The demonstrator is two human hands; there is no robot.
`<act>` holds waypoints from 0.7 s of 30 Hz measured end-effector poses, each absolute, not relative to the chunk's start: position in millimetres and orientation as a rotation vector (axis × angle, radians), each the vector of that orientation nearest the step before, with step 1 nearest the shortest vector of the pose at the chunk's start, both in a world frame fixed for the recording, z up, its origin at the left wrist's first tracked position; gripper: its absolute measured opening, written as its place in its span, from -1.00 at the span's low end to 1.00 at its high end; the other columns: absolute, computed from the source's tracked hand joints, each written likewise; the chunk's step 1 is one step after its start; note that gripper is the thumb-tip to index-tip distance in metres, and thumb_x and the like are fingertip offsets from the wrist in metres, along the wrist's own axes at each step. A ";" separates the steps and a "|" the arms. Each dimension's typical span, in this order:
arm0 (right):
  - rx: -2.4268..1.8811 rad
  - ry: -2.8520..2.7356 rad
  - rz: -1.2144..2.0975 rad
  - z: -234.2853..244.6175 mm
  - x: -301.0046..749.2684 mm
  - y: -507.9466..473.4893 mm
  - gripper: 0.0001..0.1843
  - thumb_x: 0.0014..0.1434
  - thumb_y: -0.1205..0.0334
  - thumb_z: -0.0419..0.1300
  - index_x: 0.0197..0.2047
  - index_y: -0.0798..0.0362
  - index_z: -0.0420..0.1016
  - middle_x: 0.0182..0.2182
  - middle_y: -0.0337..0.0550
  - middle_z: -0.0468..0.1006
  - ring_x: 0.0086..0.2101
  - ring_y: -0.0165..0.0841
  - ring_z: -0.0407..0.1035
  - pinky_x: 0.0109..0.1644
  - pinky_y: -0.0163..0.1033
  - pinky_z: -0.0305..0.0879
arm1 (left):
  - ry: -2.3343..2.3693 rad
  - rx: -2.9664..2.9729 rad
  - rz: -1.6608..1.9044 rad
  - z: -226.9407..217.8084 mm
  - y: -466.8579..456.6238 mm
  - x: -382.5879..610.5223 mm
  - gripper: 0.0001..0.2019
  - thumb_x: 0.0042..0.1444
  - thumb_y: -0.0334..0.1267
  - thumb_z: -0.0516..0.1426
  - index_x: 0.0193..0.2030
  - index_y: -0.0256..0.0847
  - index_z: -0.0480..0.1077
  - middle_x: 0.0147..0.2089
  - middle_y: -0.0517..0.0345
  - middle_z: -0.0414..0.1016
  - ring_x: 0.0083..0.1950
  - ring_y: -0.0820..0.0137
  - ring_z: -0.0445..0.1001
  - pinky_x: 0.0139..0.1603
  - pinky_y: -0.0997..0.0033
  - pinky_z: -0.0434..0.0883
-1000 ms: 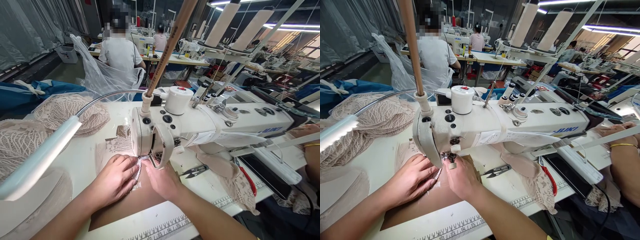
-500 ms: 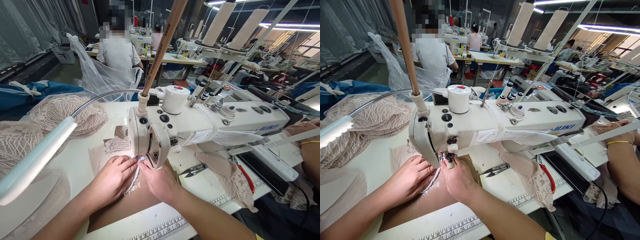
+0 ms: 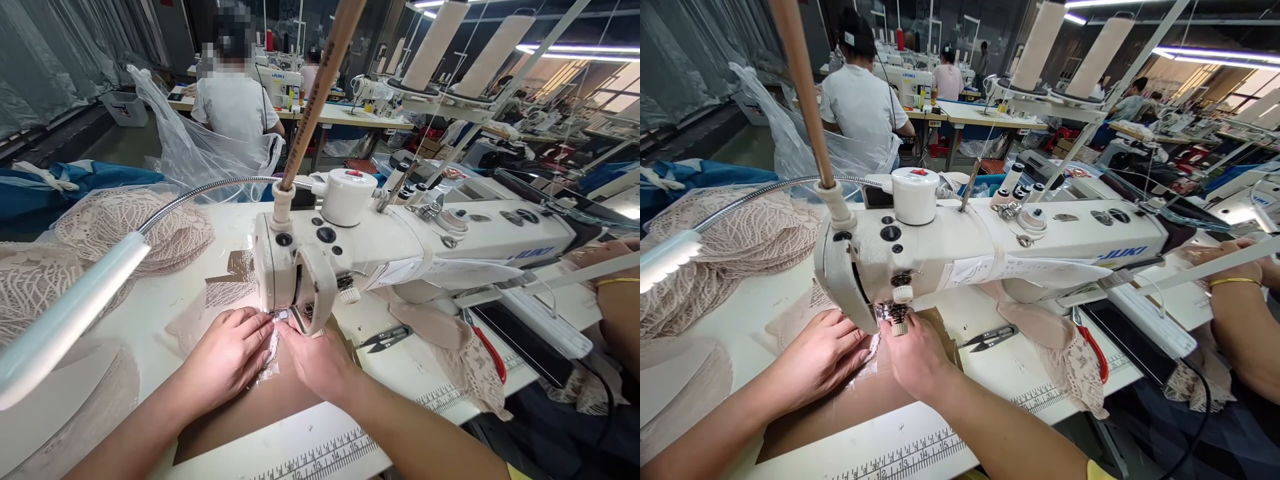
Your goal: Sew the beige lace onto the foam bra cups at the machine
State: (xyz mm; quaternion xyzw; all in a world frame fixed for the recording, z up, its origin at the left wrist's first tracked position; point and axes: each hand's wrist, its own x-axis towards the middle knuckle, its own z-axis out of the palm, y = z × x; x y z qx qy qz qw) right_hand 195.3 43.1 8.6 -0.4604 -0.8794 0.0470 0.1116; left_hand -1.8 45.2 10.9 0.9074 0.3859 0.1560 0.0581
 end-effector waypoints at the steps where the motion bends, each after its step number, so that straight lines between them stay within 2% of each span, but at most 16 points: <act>1: -1.345 -2.571 0.142 7.8 196.1 43.2 -0.59 0.17 0.46 0.04 0.05 0.06 0.45 -0.18 -0.02 0.55 -0.19 -0.24 0.40 -0.16 -0.21 0.28 | 1.169 2.745 0.468 11.1 44.9 -2.5 -0.81 0.25 -0.31 0.02 -0.22 -0.21 0.47 -0.20 -0.01 0.52 -0.16 0.23 0.38 -0.17 0.22 0.29; 9: -1.253 -2.550 0.207 6.7 202.0 42.8 -0.66 0.20 0.44 0.02 0.00 0.05 0.45 -0.20 -0.06 0.51 -0.19 -0.26 0.34 -0.13 -0.22 0.21 | 1.081 2.688 0.577 12.1 41.3 -7.4 -0.83 0.28 -0.33 0.03 -0.12 -0.22 0.44 -0.13 0.00 0.51 -0.09 0.25 0.37 -0.09 0.25 0.32; 14: -1.213 -2.678 0.179 13.9 200.1 42.7 -0.75 0.14 0.46 0.07 -0.16 0.06 0.47 -0.24 -0.13 0.50 -0.26 -0.30 0.30 -0.27 -0.23 0.13 | 1.079 2.724 0.570 10.0 40.1 -4.7 -0.81 0.30 -0.36 0.01 -0.10 -0.21 0.44 -0.17 0.02 0.53 -0.10 0.24 0.38 -0.12 0.25 0.33; 21: -1.314 -2.624 0.152 11.4 196.5 43.6 -0.57 0.11 0.51 0.05 0.03 0.05 0.42 -0.16 -0.10 0.49 -0.26 -0.30 0.31 -0.26 -0.22 0.15 | 1.117 2.704 0.610 9.6 44.0 0.1 -0.82 0.29 -0.35 0.02 -0.22 -0.21 0.46 -0.24 0.02 0.52 -0.13 0.25 0.38 -0.15 0.25 0.33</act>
